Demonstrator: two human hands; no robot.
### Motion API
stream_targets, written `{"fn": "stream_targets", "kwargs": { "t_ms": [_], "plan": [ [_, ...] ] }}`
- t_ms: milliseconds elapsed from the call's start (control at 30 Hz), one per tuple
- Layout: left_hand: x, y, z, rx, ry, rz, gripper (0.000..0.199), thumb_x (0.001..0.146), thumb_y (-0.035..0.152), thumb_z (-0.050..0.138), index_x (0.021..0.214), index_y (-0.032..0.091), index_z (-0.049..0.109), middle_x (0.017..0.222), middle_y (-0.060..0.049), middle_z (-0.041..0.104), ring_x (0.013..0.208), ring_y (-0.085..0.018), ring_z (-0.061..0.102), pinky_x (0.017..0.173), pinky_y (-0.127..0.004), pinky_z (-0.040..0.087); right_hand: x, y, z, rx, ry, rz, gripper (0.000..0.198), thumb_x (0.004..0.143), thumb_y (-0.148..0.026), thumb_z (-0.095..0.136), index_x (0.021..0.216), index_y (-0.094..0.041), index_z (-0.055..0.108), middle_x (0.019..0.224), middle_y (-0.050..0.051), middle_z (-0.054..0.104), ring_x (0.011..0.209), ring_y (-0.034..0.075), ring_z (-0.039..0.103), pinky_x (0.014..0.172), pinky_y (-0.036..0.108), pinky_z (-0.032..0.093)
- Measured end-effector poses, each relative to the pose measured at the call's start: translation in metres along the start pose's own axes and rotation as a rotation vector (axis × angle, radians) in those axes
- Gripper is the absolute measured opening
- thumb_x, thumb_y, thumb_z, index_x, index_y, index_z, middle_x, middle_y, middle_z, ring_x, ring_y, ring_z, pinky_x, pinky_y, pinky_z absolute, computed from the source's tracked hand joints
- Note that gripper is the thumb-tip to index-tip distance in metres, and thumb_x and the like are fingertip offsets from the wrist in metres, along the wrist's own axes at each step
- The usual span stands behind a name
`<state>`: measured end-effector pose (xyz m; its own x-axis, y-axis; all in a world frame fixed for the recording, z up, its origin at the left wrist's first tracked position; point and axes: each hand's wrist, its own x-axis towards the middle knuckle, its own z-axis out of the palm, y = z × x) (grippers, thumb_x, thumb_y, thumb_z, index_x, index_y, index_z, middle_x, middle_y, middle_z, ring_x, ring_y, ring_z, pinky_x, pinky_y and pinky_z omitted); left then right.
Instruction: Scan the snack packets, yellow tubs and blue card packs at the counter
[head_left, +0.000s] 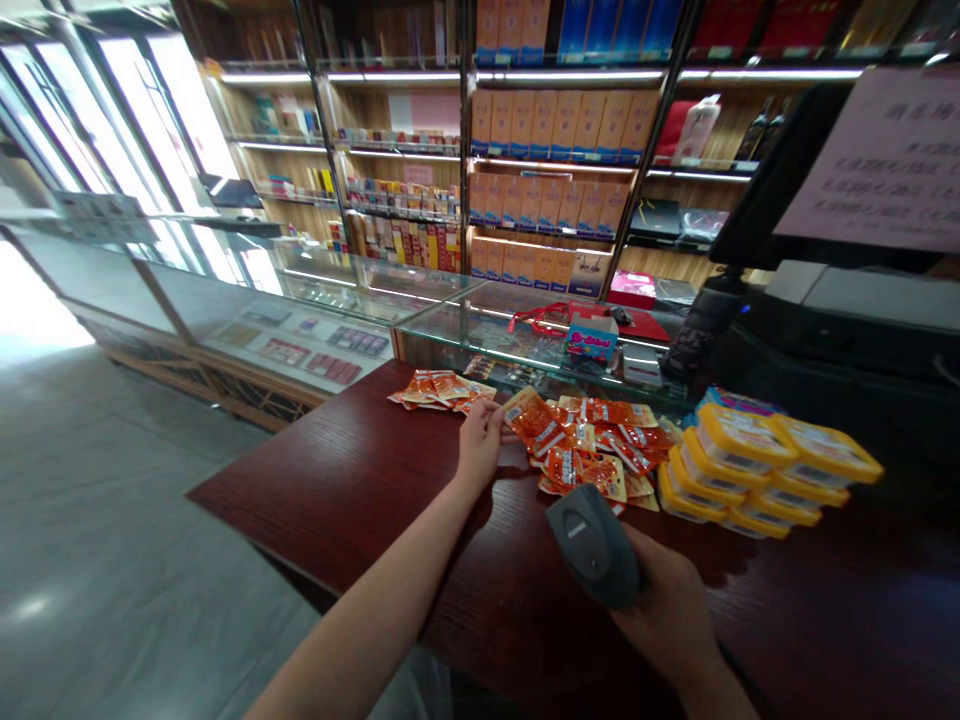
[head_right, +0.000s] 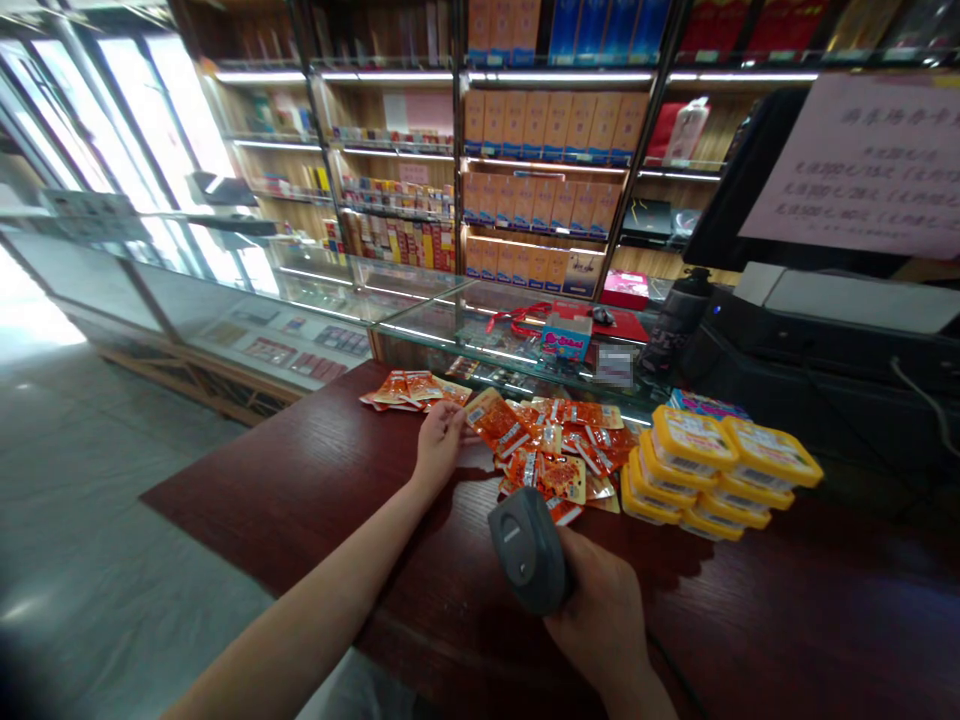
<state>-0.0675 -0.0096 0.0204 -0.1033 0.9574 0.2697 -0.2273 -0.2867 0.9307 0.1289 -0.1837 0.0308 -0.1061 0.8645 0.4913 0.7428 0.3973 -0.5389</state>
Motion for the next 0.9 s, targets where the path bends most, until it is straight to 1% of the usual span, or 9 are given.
{"fn": "stream_targets", "kwargs": {
  "t_ms": [133,200,267,400,500,667,767,833,900],
  "plan": [
    [-0.001,0.0,0.002,0.009,0.02,0.002,0.014,0.083,0.032,0.053,0.082,0.022,0.044,0.072,0.002,0.061,0.064,-0.016,0.067,0.062,-0.035,0.06,-0.001,0.003,0.002,-0.039,0.005,0.004,0.027,0.073,-0.021,0.052,0.097,-0.023,0.064,0.085,0.004,0.072,0.073,0.021,0.068,0.063,0.027,0.048],
    [0.002,-0.001,0.0,-0.021,0.063,-0.001,0.013,0.083,0.031,0.053,0.082,0.021,0.044,0.072,0.002,0.061,0.063,-0.016,0.066,0.062,-0.035,0.06,-0.002,0.005,0.003,-0.074,0.027,0.002,0.027,0.074,-0.022,0.053,0.099,-0.023,0.064,0.086,0.004,0.072,0.075,0.021,0.068,0.065,0.028,0.048],
    [0.009,0.0,-0.006,-0.061,0.161,0.008,0.013,0.084,0.03,0.053,0.085,0.02,0.045,0.073,0.001,0.061,0.062,-0.015,0.066,0.063,-0.035,0.06,-0.002,0.008,0.004,-0.114,0.046,0.007,0.028,0.075,-0.022,0.053,0.1,-0.023,0.063,0.088,0.005,0.072,0.076,0.022,0.068,0.067,0.029,0.048],
    [0.026,0.003,-0.028,-0.167,0.48,0.057,0.012,0.086,0.028,0.05,0.087,0.018,0.043,0.072,0.002,0.06,0.06,-0.013,0.066,0.067,-0.037,0.061,-0.003,0.011,0.006,-0.155,0.071,-0.004,0.028,0.076,-0.019,0.051,0.101,-0.022,0.062,0.091,0.007,0.072,0.079,0.022,0.068,0.068,0.03,0.048],
    [0.036,0.004,-0.041,-0.237,0.595,0.038,0.012,0.087,0.025,0.05,0.085,0.018,0.041,0.07,0.003,0.058,0.06,-0.012,0.067,0.071,-0.038,0.061,-0.003,0.011,0.008,-0.182,0.087,-0.034,0.029,0.075,-0.017,0.05,0.101,-0.021,0.061,0.091,0.007,0.072,0.079,0.022,0.068,0.068,0.03,0.048],
    [0.046,-0.001,-0.043,-0.3,0.603,-0.082,0.017,0.083,0.018,0.059,0.079,0.016,0.042,0.07,0.0,0.059,0.066,-0.014,0.07,0.077,-0.035,0.059,-0.002,0.011,0.009,-0.194,0.086,-0.059,0.027,0.076,-0.017,0.049,0.1,-0.021,0.061,0.086,0.006,0.071,0.076,0.021,0.068,0.067,0.03,0.047],
    [0.05,-0.005,-0.041,-0.314,0.625,-0.131,0.013,0.083,0.01,0.055,0.077,0.015,0.045,0.067,-0.002,0.061,0.064,-0.013,0.069,0.076,-0.031,0.058,-0.002,0.011,0.009,-0.204,0.082,-0.07,0.026,0.076,-0.018,0.048,0.099,-0.021,0.061,0.085,0.006,0.071,0.075,0.021,0.068,0.065,0.029,0.047],
    [0.051,-0.007,-0.042,-0.271,0.58,-0.189,0.01,0.085,0.01,0.049,0.076,0.013,0.048,0.066,-0.004,0.062,0.063,-0.013,0.068,0.073,-0.031,0.058,-0.002,0.01,0.008,-0.215,0.086,-0.076,0.026,0.077,-0.02,0.048,0.1,-0.02,0.061,0.087,0.006,0.072,0.075,0.021,0.068,0.064,0.029,0.047],
    [0.047,-0.008,-0.044,-0.132,0.489,-0.236,0.014,0.086,0.014,0.045,0.074,0.012,0.052,0.067,-0.007,0.063,0.061,-0.016,0.067,0.069,-0.033,0.057,-0.002,0.01,0.008,-0.225,0.084,-0.077,0.026,0.078,-0.02,0.049,0.101,-0.021,0.061,0.091,0.007,0.072,0.077,0.021,0.068,0.064,0.028,0.047]
  ]
}}
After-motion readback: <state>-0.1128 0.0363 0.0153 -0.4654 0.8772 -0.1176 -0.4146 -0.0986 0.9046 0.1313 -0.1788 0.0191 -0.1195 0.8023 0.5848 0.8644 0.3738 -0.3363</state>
